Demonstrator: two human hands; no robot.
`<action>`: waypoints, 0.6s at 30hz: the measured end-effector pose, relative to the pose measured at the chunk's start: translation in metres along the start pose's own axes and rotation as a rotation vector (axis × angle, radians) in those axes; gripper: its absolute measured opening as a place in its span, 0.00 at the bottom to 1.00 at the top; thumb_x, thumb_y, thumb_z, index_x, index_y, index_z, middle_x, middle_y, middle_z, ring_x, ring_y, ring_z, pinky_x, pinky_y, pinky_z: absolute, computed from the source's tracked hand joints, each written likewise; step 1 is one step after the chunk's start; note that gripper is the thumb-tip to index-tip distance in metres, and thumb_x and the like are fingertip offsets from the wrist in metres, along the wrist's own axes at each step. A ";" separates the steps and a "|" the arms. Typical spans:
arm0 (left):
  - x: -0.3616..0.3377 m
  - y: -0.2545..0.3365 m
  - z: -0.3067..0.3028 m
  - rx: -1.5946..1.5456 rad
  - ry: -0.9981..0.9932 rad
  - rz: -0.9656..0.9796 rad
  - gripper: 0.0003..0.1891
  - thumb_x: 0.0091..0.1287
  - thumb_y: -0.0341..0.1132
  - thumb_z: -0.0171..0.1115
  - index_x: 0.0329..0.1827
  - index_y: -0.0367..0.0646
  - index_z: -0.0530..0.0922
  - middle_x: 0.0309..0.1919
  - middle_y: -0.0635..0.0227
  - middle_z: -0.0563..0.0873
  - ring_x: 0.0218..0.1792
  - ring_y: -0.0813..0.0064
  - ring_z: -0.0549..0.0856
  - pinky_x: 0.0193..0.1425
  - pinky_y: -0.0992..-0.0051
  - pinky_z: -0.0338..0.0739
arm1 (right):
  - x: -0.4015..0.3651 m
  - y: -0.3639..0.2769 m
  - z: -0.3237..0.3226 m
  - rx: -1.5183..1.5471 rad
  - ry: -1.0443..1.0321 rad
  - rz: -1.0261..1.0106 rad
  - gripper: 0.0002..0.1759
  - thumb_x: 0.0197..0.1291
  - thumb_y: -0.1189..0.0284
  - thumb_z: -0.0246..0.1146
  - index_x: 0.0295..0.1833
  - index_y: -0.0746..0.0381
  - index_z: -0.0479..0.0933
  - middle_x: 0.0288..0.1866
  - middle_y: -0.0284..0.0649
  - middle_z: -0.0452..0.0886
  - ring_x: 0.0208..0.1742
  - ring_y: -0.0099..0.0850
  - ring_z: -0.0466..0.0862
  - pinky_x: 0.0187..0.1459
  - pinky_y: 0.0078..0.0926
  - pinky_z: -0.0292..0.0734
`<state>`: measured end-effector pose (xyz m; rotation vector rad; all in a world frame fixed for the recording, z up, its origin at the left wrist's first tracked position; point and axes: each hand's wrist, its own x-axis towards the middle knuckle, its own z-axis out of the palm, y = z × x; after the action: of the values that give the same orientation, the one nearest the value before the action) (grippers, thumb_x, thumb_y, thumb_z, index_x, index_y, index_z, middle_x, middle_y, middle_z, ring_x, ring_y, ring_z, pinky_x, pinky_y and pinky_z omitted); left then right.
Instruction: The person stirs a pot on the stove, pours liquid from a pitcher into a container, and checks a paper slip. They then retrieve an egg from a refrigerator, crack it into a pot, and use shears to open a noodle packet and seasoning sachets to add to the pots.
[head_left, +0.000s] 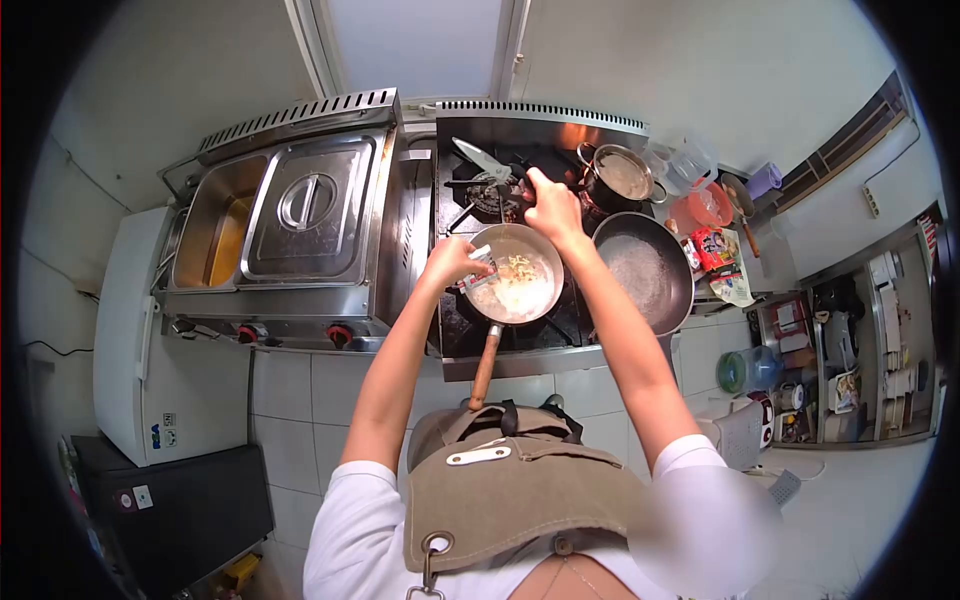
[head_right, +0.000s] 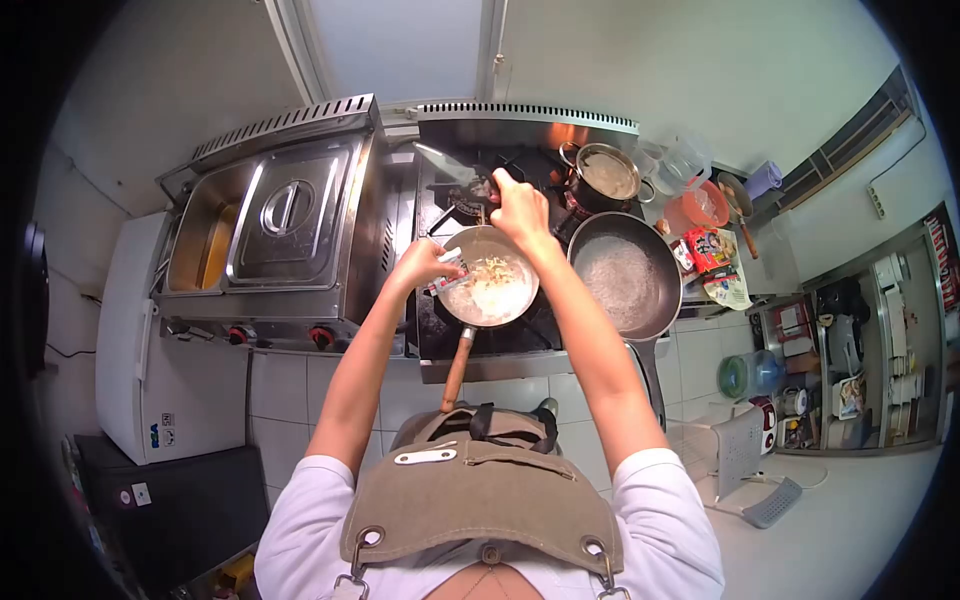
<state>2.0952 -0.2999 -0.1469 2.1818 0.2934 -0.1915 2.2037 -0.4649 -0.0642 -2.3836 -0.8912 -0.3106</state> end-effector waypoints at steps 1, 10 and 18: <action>0.000 0.000 0.001 -0.004 0.002 -0.049 0.18 0.38 0.42 0.77 0.28 0.40 0.85 0.19 0.60 0.83 0.25 0.70 0.85 0.33 0.68 0.76 | 0.000 0.005 -0.004 -0.007 -0.024 0.026 0.13 0.41 0.79 0.59 0.36 0.58 0.70 0.26 0.50 0.80 0.35 0.51 0.81 0.34 0.47 0.74; 0.002 0.041 0.011 0.634 0.163 0.205 0.20 0.36 0.34 0.75 0.36 0.40 0.83 0.32 0.56 0.85 0.38 0.58 0.85 0.42 0.65 0.78 | -0.048 0.005 -0.003 0.004 -0.119 0.232 0.13 0.45 0.71 0.63 0.38 0.60 0.71 0.31 0.51 0.81 0.38 0.52 0.81 0.37 0.48 0.73; 0.009 0.045 0.020 0.717 0.129 0.331 0.11 0.50 0.24 0.60 0.38 0.40 0.81 0.30 0.53 0.84 0.36 0.54 0.85 0.39 0.62 0.80 | -0.063 0.010 -0.011 0.108 -0.053 0.378 0.12 0.45 0.71 0.63 0.37 0.60 0.71 0.32 0.52 0.81 0.40 0.53 0.81 0.38 0.46 0.73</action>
<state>2.1160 -0.3408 -0.1257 2.9179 -0.0930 0.0433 2.1625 -0.5109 -0.0845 -2.4050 -0.4510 -0.0497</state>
